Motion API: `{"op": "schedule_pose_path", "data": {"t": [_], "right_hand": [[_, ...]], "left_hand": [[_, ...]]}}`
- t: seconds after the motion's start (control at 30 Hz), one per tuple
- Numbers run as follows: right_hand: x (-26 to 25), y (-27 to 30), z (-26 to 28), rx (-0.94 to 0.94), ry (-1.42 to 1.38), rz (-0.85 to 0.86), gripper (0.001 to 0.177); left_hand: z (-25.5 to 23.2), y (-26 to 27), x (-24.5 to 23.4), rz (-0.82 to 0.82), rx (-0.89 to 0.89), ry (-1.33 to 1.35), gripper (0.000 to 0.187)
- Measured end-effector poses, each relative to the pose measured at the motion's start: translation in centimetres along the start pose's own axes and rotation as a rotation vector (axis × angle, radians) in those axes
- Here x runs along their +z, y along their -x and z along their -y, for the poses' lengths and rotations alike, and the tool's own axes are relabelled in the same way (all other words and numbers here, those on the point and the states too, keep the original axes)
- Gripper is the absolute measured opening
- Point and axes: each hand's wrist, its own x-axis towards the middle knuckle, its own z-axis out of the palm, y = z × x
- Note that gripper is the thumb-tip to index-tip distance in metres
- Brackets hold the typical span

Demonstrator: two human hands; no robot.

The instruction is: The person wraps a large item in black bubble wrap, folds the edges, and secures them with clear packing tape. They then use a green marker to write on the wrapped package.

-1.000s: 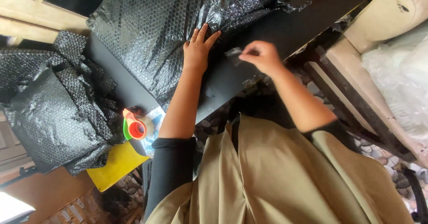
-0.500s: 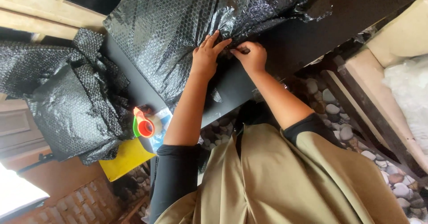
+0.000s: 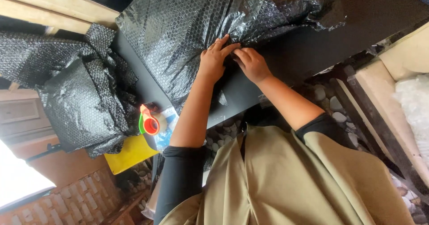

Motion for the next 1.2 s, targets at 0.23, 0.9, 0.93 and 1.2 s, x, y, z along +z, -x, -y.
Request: {"op": "schedule_pose_path", "data": {"t": [0.23, 0.9, 0.93, 1.2], "right_hand": [[0.2, -0.7, -1.1, 0.082, -0.015, 0.223, 0.035], [-0.5, -4.5, -1.0, 0.464, -0.214, 0.406, 0.018], [-1.6, -5.2, -0.3, 0.556, -0.399, 0.405, 0.012], [-6.9, -5.3, 3.6, 0.545, -0.604, 0.382, 0.011]], "left_hand": [[0.8, 0.6, 0.3, -0.076, 0.005, 0.098, 0.111], [7.1, 21.4, 20.3, -1.000, -0.738, 0.739, 0.057], [8.1, 22.4, 23.5, -0.987, -0.822, 0.840, 0.065], [5.3, 23.5, 22.7, -1.025, -0.923, 1.471, 0.061]]}}
